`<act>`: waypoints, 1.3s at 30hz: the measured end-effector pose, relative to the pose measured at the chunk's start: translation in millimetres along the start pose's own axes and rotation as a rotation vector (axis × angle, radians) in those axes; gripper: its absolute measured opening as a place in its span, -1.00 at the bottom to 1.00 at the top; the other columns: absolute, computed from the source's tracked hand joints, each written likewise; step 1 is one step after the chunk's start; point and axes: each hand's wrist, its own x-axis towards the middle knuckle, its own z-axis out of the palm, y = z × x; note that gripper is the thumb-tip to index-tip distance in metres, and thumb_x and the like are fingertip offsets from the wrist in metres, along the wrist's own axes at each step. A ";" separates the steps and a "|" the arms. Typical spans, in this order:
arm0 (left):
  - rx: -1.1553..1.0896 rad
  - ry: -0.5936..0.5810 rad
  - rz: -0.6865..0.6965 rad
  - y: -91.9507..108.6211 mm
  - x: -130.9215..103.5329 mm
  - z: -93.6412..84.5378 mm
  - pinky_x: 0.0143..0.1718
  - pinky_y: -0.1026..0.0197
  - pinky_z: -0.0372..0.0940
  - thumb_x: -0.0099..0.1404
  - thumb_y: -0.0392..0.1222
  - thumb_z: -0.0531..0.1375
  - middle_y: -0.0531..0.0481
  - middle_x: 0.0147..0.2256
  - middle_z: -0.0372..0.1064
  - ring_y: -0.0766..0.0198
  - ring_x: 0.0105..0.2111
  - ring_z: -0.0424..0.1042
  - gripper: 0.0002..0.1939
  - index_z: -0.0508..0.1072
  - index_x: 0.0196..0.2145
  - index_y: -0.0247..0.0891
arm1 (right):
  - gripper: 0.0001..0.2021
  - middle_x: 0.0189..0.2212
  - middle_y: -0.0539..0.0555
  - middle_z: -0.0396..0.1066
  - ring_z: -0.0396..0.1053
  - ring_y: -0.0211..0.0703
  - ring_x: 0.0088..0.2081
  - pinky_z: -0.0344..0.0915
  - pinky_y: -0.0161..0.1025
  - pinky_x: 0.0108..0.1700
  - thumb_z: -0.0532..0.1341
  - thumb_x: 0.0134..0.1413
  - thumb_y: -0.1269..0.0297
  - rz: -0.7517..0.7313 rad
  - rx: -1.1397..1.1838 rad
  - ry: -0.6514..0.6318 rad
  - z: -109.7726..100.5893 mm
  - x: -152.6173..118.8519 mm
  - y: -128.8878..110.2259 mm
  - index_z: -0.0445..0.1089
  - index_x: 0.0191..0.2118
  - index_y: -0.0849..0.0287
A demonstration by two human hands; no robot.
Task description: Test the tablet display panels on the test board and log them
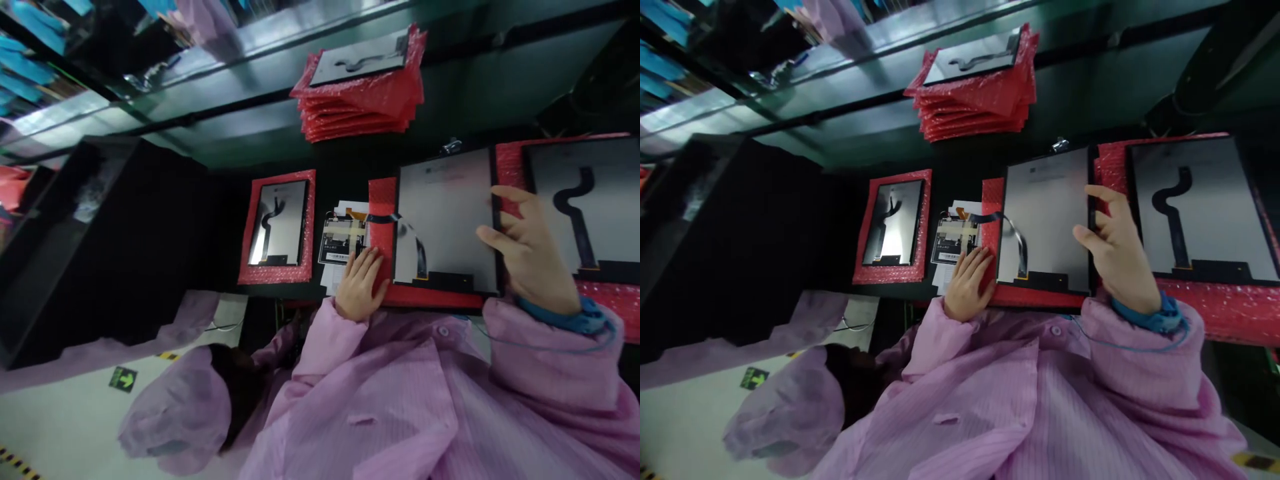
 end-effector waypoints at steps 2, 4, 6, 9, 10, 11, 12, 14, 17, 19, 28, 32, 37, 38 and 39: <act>-0.015 0.000 0.004 -1.1 -0.4 -0.3 0.41 -0.21 0.08 0.40 -0.17 0.13 -0.30 0.27 0.36 -0.03 0.36 0.26 -0.50 0.31 0.25 -0.31 | -0.43 -0.35 -0.03 0.50 0.42 -0.12 -0.49 0.43 -0.10 -0.42 0.25 0.13 0.28 0.125 0.141 -0.034 11.1 0.8 14.8 0.16 0.25 -0.12; -0.023 0.002 0.011 -1.9 -0.7 -0.4 0.41 -0.20 0.09 0.37 -0.20 0.14 -0.32 0.27 0.36 -0.03 0.35 0.26 -0.49 0.29 0.24 -0.32 | -0.37 -0.28 -0.01 0.53 0.45 -0.10 -0.43 0.44 -0.10 -0.39 0.27 0.10 0.27 0.214 0.236 -0.072 20.6 2.1 32.5 0.12 0.28 -0.09; -0.026 0.008 0.021 -2.1 -1.2 -0.4 0.40 -0.20 0.10 0.37 -0.23 0.13 -0.32 0.27 0.36 -0.02 0.36 0.26 -0.49 0.27 0.25 -0.32 | -0.35 -0.27 0.01 0.53 0.45 -0.10 -0.42 0.45 -0.10 -0.38 0.24 0.13 0.25 0.217 0.218 -0.106 25.5 1.9 47.7 0.06 0.32 -0.07; -0.037 0.013 0.035 -0.4 -1.7 -3.1 0.38 -0.21 0.12 0.39 -0.28 0.10 -0.31 0.26 0.36 -0.02 0.37 0.23 -0.49 0.25 0.27 -0.34 | -0.35 -0.27 0.06 0.50 0.46 -0.04 -0.38 0.48 0.00 -0.28 0.22 0.17 0.19 0.146 -0.074 -0.058 22.5 -2.0 52.4 0.07 0.35 0.03; -0.043 0.014 0.041 0.7 -1.2 -6.0 0.37 -0.21 0.13 0.39 -0.28 0.10 -0.31 0.26 0.37 -0.03 0.37 0.22 -0.50 0.26 0.26 -0.35 | -0.37 -0.23 0.12 0.49 0.48 0.03 -0.30 0.48 0.08 -0.20 0.24 0.17 0.16 0.098 -0.224 -0.020 20.0 -3.5 47.6 0.13 0.33 0.07; -0.051 0.020 0.046 2.0 0.1 -10.1 0.36 -0.21 0.15 0.40 -0.27 0.11 -0.30 0.24 0.38 -0.04 0.35 0.24 -0.53 0.29 0.24 -0.34 | -0.41 -0.16 0.19 0.48 0.48 0.12 -0.19 0.45 0.18 -0.10 0.25 0.17 0.14 0.045 -0.369 0.014 17.8 -4.4 40.1 0.21 0.29 0.11; -0.065 0.033 0.053 3.4 2.5 -15.5 0.35 -0.20 0.17 0.42 -0.27 0.11 -0.28 0.21 0.42 -0.03 0.32 0.29 -0.58 0.33 0.20 -0.32 | -0.46 -0.09 0.27 0.45 0.45 0.22 -0.08 0.40 0.27 0.00 0.26 0.17 0.12 -0.011 -0.487 0.032 16.9 -4.1 30.6 0.29 0.24 0.15; -0.109 0.105 0.070 5.2 11.9 -28.9 0.29 -0.11 0.24 0.43 -0.27 0.12 -0.18 0.07 0.53 0.05 0.17 0.43 -0.71 0.45 0.07 -0.24 | -0.56 0.02 0.34 0.40 0.36 0.33 0.07 0.30 0.35 0.11 0.22 0.23 0.10 -0.125 -0.593 0.004 21.9 1.5 9.9 0.39 0.15 0.19; -0.141 0.346 0.045 0.2 38.9 -46.0 0.14 0.02 0.34 0.43 -0.29 0.14 -0.07 -0.15 0.58 0.16 -0.06 0.50 -0.82 0.53 -0.10 -0.16 | -0.65 0.05 0.28 0.43 0.34 0.22 0.10 0.25 0.25 0.19 0.11 0.34 0.13 -0.278 -0.481 -0.154 48.8 23.9 -11.8 0.45 0.08 0.17; -0.111 0.468 -0.005 -10.4 62.2 -48.7 0.12 0.00 0.33 0.44 -0.23 0.14 -0.11 -0.11 0.56 0.11 -0.03 0.48 -0.81 0.53 -0.07 -0.18 | -0.70 0.02 0.24 0.47 0.35 0.16 0.09 0.21 0.20 0.21 0.10 0.34 0.14 -0.313 -0.380 -0.279 73.3 42.8 -15.6 0.48 -0.03 0.19; -0.060 0.164 0.043 -48.6 100.3 -22.8 0.35 -0.13 0.06 0.45 -0.17 0.06 -0.04 -0.19 0.54 0.12 -0.05 0.43 -0.76 0.48 -0.32 -0.17 | -0.91 -0.34 0.08 0.44 0.32 -0.17 -0.28 0.21 -0.18 -0.08 0.13 0.11 0.40 -0.184 -0.148 -0.564 109.5 62.5 -2.8 0.33 -0.40 0.18; -0.063 0.137 0.078 -47.0 96.2 -20.6 0.20 -0.07 0.18 0.40 -0.22 0.08 -0.01 -0.31 0.51 0.12 -0.18 0.41 -0.80 0.42 -0.38 -0.15 | -0.92 -0.35 0.08 0.43 0.29 -0.16 -0.27 0.17 -0.15 0.00 0.13 0.05 0.44 -0.219 -0.144 -0.570 112.4 58.6 0.6 0.31 -0.42 0.18; -0.062 0.156 0.117 -47.6 96.7 -18.5 0.03 -0.02 0.20 0.40 -0.25 0.09 -0.01 -0.35 0.49 0.11 -0.23 0.38 -0.81 0.40 -0.39 -0.16 | -0.90 -0.29 0.12 0.46 0.30 -0.14 -0.24 0.16 -0.13 0.02 0.12 0.12 0.40 -0.291 -0.132 -0.563 115.9 58.0 5.1 0.37 -0.37 0.20; -0.060 0.167 0.128 -47.8 96.6 -18.2 0.02 -0.01 0.20 0.40 -0.26 0.09 0.00 -0.36 0.48 0.12 -0.24 0.37 -0.82 0.39 -0.38 -0.16 | -0.89 -0.28 0.13 0.47 0.31 -0.13 -0.23 0.16 -0.13 0.03 0.12 0.14 0.39 -0.293 -0.128 -0.568 115.8 57.7 5.9 0.38 -0.37 0.20; -0.059 0.179 0.139 -47.9 96.5 -18.0 0.01 -0.01 0.20 0.39 -0.28 0.10 0.00 -0.37 0.48 0.12 -0.25 0.36 -0.83 0.39 -0.38 -0.16 | -0.88 -0.27 0.13 0.47 0.31 -0.13 -0.22 0.15 -0.13 0.03 0.12 0.15 0.39 -0.292 -0.128 -0.574 115.7 57.4 6.6 0.38 -0.36 0.20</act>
